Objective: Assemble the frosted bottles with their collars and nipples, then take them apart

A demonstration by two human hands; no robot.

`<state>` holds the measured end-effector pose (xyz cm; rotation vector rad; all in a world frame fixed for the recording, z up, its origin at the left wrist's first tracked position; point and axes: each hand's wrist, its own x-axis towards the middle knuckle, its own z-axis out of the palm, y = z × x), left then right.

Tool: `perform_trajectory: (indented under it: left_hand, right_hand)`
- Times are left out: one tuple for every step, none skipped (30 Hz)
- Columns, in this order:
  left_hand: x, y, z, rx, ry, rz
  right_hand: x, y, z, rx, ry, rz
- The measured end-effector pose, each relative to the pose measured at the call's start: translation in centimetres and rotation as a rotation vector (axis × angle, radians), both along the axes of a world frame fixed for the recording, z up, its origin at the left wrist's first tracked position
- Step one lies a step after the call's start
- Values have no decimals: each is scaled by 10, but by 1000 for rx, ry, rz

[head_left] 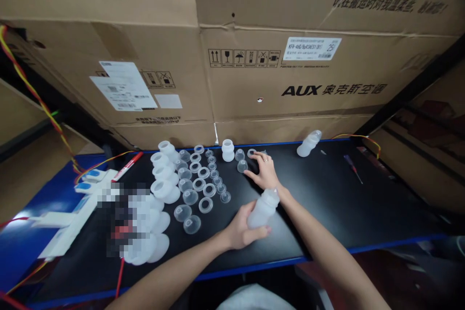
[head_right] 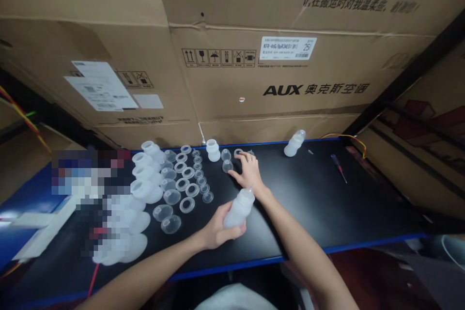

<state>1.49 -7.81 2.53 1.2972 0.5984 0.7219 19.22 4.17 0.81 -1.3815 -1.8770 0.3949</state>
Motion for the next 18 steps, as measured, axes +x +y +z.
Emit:
perform_trajectory:
  left_hand:
    - [1,0,-1,-24,-17,17]
    - [2,1,-2,-48,-29,40]
    - [2,1,-3,-70,-36,66]
    - [3,2,-5,-91,-40,94]
    - [4,3,-6,-108,-42,121]
    - [5,4,-6,-123,-41,146]
    - [5,4,-7,-135,-40,166]
    - [6,5,-7,-143,-36,181]
    - [6,5,-8,-146,-31,191]
    - [6,5,-8,-145,-26,193]
    - [5,5,-8,-145,-22,188]
    - [5,5,-8,-144,-18,175]
    - [5,5,-7,-144,-16,159]
    - [4,5,-7,-146,-14,143]
    - [4,5,-6,-147,-15,131]
    - [3,5,-6,-146,-18,123]
    - [3,5,-5,-144,-24,120]
    - [3,5,-5,-138,-34,121]
  right_hand:
    - [3,-1,6,9,62,-19]
    - [6,-3,13,-8,148,-15]
    - [10,-6,20,-56,241,21]
    - [15,-9,28,-127,326,88]
    - [19,-13,36,-208,389,176]
    - [22,-17,43,-280,415,269]
    - [25,-22,50,-334,406,351]
    - [26,-26,56,-367,375,409]
    - [27,-29,60,-389,341,442]
    - [27,-32,64,-415,314,457]
    - [27,-34,67,-452,301,466]
    - [26,-36,70,-497,305,477]
    - [25,-37,71,-541,326,491]
    - [24,-38,71,-580,356,507]
    - [23,-38,71,-609,395,519]
    - [22,-38,69,-629,445,524]
    - [20,-37,67,-647,506,522]
    - [18,-36,64,-666,581,514]
